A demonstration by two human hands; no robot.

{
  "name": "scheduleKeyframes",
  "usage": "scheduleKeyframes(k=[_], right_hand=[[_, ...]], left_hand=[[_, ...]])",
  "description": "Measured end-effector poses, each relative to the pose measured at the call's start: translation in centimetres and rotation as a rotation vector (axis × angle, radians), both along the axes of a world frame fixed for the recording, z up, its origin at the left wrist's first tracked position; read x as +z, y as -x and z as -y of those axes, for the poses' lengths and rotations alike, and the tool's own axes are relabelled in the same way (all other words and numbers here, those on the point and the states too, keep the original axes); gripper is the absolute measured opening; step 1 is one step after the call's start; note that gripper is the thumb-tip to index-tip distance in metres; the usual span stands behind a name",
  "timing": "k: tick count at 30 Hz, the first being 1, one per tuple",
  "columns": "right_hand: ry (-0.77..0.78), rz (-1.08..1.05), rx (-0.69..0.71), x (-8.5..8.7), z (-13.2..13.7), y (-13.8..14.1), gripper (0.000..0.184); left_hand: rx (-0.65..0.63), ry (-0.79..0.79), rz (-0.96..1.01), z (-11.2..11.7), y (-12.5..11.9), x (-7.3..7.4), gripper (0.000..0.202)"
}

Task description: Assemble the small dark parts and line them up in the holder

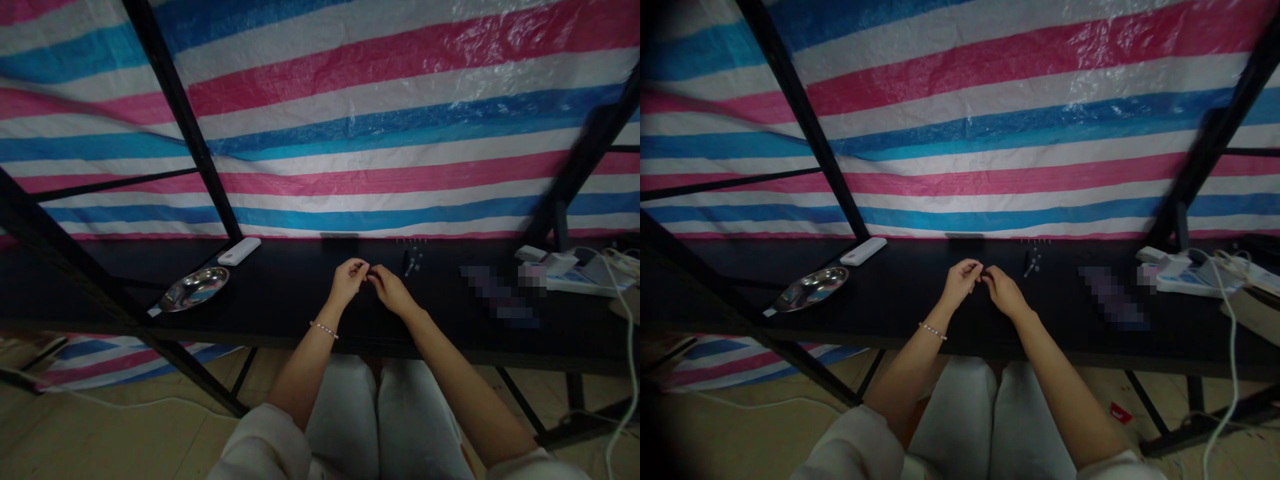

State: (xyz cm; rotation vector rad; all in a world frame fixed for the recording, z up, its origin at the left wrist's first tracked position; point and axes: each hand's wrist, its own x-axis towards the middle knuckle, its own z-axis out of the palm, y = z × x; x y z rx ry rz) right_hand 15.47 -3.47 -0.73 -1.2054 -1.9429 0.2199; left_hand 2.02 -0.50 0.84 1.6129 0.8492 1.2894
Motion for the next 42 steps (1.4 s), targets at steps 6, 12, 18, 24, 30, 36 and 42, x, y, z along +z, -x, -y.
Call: scheduleKeyframes(k=[6,12,18,24,30,36,42], right_hand=[[0.002,-0.120,-0.074,1.0,0.5,-0.2,0.024],[-0.042,-0.080,-0.174,1.3,1.0,0.0,0.029],[-0.065,-0.081,-0.181,1.5,1.2,0.2,0.030],[-0.093,-0.091,-0.153,1.4,1.2,0.2,0.029],[-0.108,-0.156,-0.073,1.1,0.9,-0.1,0.026],[-0.148,-0.096,-0.014,0.5,0.2,-0.4,0.022],[-0.137,-0.023,-0.074,0.2,-0.1,-0.7,0.015]], left_hand=[[-0.169,0.145,0.075,0.5,0.3,0.8,0.036],[-0.150,0.164,0.078,0.6,0.4,0.9,0.035],[-0.072,0.165,0.081,0.8,0.3,1.2,0.039],[0.027,0.170,0.107,0.8,0.3,1.3,0.041],[0.067,0.174,0.177,0.7,0.5,1.5,0.040],[-0.017,0.156,0.176,0.5,0.4,1.2,0.033],[-0.140,0.160,0.030,0.2,0.1,0.4,0.037]])
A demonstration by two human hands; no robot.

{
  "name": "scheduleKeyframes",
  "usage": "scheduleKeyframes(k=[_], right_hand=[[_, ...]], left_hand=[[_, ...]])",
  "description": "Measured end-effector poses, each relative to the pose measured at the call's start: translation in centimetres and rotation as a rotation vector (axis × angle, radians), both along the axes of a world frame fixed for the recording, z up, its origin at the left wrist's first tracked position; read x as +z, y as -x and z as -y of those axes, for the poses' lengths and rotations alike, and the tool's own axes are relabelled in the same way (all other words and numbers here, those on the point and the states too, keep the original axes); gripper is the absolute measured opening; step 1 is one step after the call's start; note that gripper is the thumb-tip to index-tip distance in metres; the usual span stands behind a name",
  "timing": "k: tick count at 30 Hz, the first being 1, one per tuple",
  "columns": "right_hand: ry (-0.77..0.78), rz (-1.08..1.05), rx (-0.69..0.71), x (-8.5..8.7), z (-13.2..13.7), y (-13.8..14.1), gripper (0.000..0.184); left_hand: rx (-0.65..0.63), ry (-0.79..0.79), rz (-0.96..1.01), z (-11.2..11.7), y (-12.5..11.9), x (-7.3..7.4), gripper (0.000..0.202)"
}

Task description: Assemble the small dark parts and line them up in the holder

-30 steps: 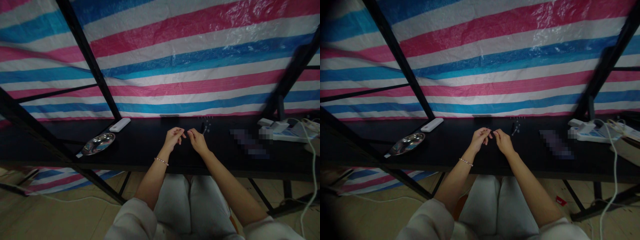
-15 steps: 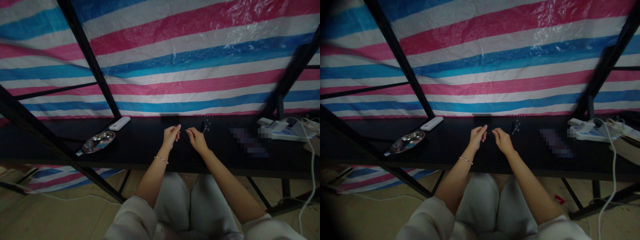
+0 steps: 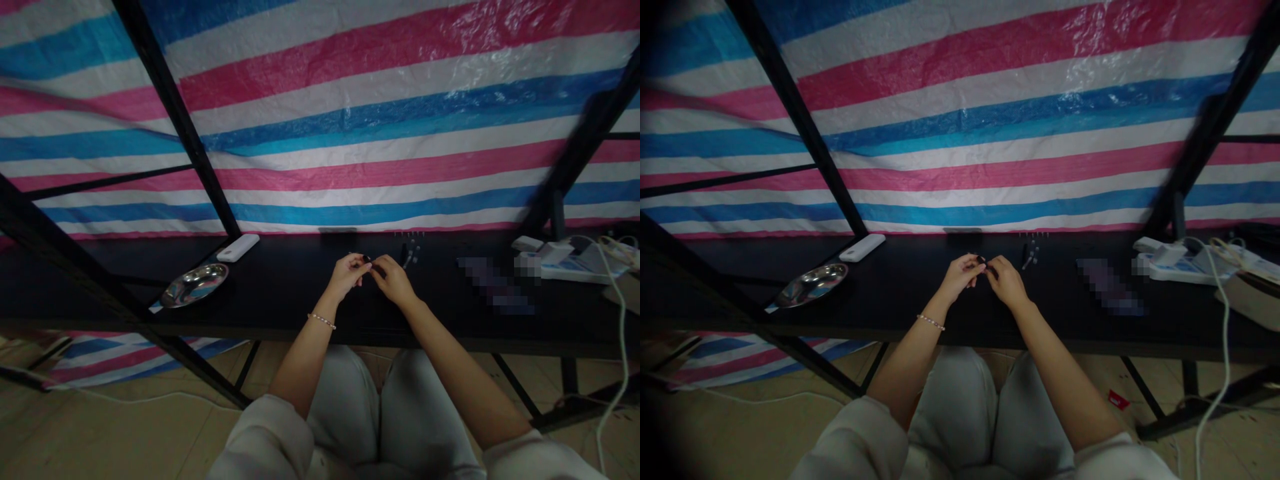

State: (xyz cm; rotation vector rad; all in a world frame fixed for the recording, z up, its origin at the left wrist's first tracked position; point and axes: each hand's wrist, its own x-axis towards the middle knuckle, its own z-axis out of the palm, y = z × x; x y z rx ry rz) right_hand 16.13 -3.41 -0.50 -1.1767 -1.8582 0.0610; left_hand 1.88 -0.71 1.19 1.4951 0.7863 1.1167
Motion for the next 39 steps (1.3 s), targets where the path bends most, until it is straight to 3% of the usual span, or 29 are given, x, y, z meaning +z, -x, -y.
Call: scheduleKeyframes(k=[4,11,15,19,23,30,35,39], right_hand=[[0.009,0.024,-0.016,-0.1,-0.1,-0.1,0.014],[0.144,-0.004,-0.095,-0.1,0.0,0.1,0.012],[0.276,-0.162,-0.234,1.2,0.4,-2.4,0.014],[0.548,-0.058,-0.378,2.3,0.0,-7.4,0.012],[0.491,0.123,-0.609,1.5,-1.2,-10.5,0.012],[0.474,0.133,-0.596,-0.9,-1.8,-10.3,0.015],[0.487,0.156,-0.588,-1.4,-1.7,-10.5,0.019],[0.521,0.191,-0.586,-1.6,-1.8,-10.6,0.021]], left_hand=[[0.020,-0.064,-0.054,-0.1,-0.1,-0.2,0.032],[0.254,-0.121,0.072,-0.5,0.1,-0.2,0.030],[0.182,-0.102,-0.018,-0.8,0.0,-0.7,0.030],[0.103,-0.096,-0.094,-0.8,-0.2,-1.0,0.029],[0.072,-0.089,-0.123,-0.5,-0.2,-0.7,0.026],[0.050,-0.089,-0.176,-0.2,-0.4,-0.7,0.024],[-0.016,-0.107,-0.237,0.2,-1.4,-0.6,0.019],[0.001,-0.148,-0.397,-0.1,-3.1,0.3,0.014]])
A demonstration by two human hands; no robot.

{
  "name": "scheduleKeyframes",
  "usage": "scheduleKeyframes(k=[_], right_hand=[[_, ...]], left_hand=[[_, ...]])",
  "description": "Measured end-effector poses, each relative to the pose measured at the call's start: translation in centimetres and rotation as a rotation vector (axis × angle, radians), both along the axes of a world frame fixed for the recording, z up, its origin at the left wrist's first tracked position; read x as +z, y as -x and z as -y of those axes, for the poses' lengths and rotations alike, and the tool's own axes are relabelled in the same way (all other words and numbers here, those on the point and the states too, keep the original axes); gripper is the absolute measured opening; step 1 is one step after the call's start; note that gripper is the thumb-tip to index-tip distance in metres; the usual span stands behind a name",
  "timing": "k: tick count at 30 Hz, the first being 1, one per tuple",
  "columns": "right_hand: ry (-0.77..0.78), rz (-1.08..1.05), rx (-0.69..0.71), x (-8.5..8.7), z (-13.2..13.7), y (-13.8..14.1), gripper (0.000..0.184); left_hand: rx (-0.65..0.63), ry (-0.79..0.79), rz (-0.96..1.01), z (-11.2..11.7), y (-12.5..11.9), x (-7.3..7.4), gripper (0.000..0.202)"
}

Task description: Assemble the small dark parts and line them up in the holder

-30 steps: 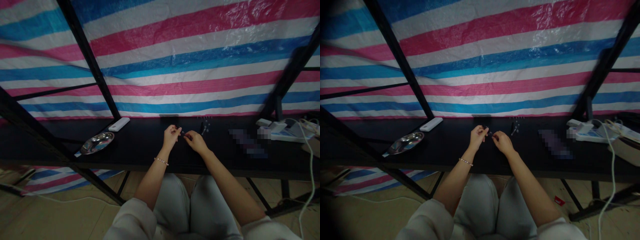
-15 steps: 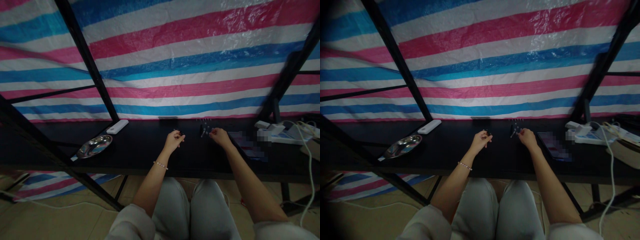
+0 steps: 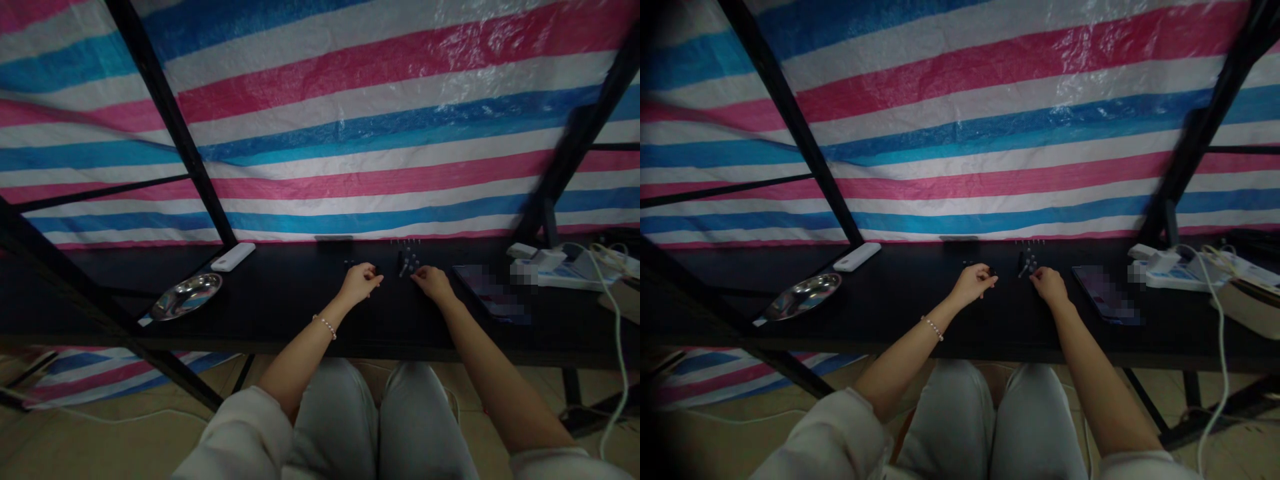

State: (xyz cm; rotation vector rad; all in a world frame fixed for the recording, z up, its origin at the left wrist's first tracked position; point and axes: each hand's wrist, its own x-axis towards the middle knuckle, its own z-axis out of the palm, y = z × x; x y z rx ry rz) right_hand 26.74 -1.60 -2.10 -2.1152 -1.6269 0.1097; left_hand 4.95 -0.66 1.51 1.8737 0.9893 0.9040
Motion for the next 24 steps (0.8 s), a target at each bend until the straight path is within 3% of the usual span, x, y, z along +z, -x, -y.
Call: scheduleKeyframes(k=[4,8,14,18,24], right_hand=[[0.024,0.031,0.011,-0.1,0.2,0.1,0.028],[0.000,0.024,0.013,0.0,0.6,0.3,0.034],[-0.020,0.017,-0.033,0.6,1.4,1.0,0.028],[-0.016,0.018,-0.056,0.9,1.7,1.3,0.023],[-0.004,0.015,-0.058,1.2,1.8,1.4,0.020]], left_hand=[[0.046,-0.051,-0.183,-0.9,-2.4,0.3,0.009],[0.121,-0.080,-0.292,-2.2,-4.6,-0.5,0.008],[0.228,-0.092,-0.246,-4.2,-6.6,-1.9,0.009],[0.223,-0.076,-0.273,-5.2,-7.1,-2.9,0.006],[0.201,-0.102,-0.407,-5.0,-7.4,-1.8,0.013]])
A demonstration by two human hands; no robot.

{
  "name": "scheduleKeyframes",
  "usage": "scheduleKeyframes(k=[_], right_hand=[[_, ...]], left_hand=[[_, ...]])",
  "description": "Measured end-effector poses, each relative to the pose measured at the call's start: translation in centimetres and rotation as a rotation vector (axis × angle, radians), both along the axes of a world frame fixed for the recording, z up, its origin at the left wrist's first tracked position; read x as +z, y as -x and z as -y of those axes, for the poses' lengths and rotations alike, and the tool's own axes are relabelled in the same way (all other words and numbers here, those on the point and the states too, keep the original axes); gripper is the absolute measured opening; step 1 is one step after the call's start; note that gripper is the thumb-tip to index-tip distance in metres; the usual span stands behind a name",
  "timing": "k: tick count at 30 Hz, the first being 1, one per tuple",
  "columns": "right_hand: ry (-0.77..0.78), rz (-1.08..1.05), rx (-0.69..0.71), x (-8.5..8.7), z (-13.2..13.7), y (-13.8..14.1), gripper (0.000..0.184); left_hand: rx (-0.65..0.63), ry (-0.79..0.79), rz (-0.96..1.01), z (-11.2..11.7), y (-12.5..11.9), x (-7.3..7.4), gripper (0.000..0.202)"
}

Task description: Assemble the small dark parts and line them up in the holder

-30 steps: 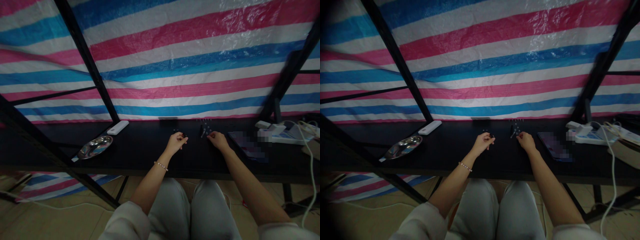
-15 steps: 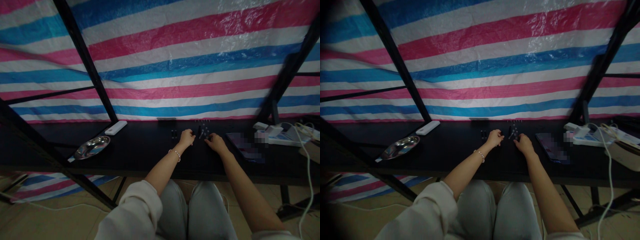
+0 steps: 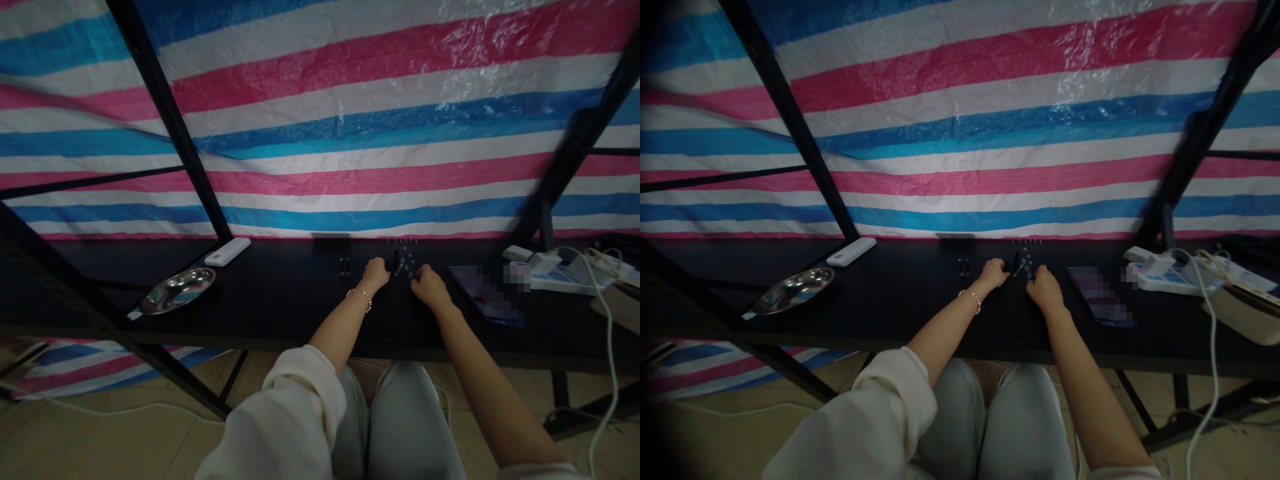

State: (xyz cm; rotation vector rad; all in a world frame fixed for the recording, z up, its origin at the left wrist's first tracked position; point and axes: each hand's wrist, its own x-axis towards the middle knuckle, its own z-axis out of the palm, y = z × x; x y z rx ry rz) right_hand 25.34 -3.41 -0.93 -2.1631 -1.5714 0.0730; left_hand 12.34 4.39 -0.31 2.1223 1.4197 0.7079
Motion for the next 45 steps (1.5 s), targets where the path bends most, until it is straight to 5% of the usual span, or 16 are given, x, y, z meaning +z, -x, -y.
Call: scheduleKeyframes(k=[6,13,19,25,34,45], right_hand=[[0.008,-0.013,-0.019,0.3,0.3,0.2,0.021],[-0.263,-0.025,-0.148,1.7,1.1,0.7,0.022],[-0.414,-0.021,0.213,1.3,1.4,1.0,0.022],[-0.418,0.031,0.327,1.0,1.5,1.2,0.023],[-0.376,0.053,0.332,1.4,1.8,1.5,0.023],[-0.328,-0.166,0.406,3.7,0.8,6.1,0.033]], left_hand=[[0.000,0.050,-0.146,1.8,2.1,1.4,0.018],[-0.014,-0.268,-0.022,5.2,7.8,2.6,0.011],[0.099,-0.290,0.097,4.0,11.7,3.4,0.031],[0.006,-0.218,0.073,2.8,11.9,2.9,0.042],[0.107,-0.244,-0.070,2.6,9.8,2.5,0.015],[-0.196,0.153,0.829,3.5,8.4,1.7,0.023]])
